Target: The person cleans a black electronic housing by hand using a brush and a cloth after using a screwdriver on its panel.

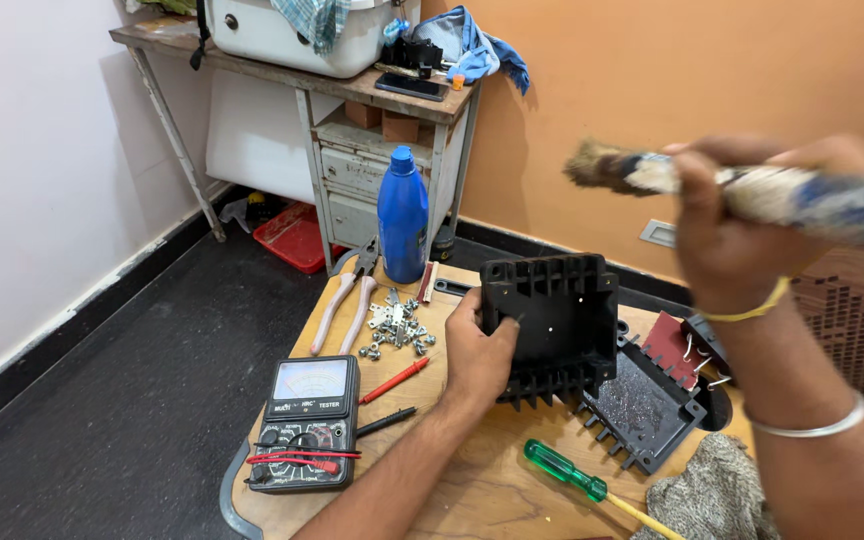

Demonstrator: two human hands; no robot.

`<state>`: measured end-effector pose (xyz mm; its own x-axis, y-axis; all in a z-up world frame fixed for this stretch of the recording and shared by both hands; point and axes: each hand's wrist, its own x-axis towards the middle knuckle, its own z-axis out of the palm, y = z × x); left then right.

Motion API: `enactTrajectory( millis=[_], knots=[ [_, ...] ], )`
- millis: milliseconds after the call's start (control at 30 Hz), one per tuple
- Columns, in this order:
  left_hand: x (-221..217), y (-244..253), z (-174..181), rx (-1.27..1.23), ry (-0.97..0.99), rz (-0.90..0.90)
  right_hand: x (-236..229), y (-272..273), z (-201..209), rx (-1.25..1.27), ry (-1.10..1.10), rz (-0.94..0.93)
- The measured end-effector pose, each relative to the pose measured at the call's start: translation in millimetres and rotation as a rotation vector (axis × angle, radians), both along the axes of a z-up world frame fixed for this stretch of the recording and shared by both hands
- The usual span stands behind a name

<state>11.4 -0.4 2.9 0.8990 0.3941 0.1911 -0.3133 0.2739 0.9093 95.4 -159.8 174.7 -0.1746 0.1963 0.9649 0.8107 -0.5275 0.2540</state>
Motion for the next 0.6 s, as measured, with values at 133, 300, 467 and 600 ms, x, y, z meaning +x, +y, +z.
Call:
enactTrajectory(
  millis=[133,300,467,600],
  knots=[
    [1,4,-1,-0.003,0.071,0.018,27,-40,-12,0.249,0.457,0.362],
    [4,-3,2,-0.010,0.021,0.011,27,-34,-47,0.128,0.545,0.222],
    [-2,-2,6,0.148,0.029,0.054,50,-42,-59,0.142,0.646,0.255],
    [-1,-4,2,-0.006,0.075,0.007,82,-74,-49,0.187,0.459,0.101]
  ],
)
